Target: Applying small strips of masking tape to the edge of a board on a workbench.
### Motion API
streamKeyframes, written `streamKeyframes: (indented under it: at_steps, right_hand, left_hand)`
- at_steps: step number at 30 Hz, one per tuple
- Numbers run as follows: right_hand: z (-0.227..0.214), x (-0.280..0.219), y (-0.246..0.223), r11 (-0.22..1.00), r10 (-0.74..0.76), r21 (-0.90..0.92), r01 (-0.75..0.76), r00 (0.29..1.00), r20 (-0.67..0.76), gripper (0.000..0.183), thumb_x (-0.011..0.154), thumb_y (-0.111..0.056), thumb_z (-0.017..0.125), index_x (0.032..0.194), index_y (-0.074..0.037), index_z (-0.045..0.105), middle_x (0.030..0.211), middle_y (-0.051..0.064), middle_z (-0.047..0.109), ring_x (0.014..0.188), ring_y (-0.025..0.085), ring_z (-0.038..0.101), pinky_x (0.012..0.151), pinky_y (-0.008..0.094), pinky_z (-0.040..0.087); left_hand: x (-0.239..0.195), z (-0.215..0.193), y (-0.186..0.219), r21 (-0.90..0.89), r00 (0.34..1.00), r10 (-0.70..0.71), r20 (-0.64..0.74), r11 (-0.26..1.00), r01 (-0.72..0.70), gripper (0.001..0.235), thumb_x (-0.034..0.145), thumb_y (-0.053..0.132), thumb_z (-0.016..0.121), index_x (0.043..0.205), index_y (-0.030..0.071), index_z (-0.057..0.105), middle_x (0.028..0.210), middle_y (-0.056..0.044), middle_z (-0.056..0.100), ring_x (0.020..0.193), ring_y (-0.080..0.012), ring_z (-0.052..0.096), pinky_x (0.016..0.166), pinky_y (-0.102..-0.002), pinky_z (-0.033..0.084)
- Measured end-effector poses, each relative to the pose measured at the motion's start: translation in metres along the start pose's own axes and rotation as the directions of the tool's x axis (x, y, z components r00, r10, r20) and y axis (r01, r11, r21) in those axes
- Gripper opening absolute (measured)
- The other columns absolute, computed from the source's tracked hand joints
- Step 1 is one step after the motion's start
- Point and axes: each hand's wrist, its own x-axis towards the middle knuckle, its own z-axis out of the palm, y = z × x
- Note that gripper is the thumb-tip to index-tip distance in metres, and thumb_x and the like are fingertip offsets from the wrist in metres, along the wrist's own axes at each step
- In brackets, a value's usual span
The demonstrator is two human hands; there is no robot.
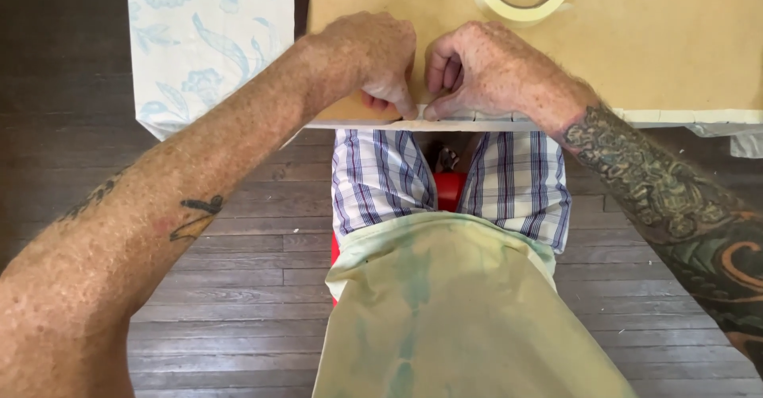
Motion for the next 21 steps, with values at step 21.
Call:
streamKeyframes:
  at_steps: [21]
  right_hand:
    - [-0.015, -0.038, 0.007, 0.966, -0.104, 0.238, 0.103, 0.995, -0.009, 0.025, 0.095, -0.027, 0.07, 0.109, -0.008, 0.078, 0.092, 0.008, 0.071, 0.088, 0.019, 0.063, 0.08, 0.035, 0.053]
  left_hand:
    - [0.02, 0.057, -0.048, -0.181, 0.871, 0.189, -0.454, 0.937, -0.298, 0.023, 0.086, 0.037, 0.073, 0.09, 0.015, 0.079, 0.087, -0.01, 0.078, 0.095, -0.0401, 0.073, 0.086, -0.052, 0.056]
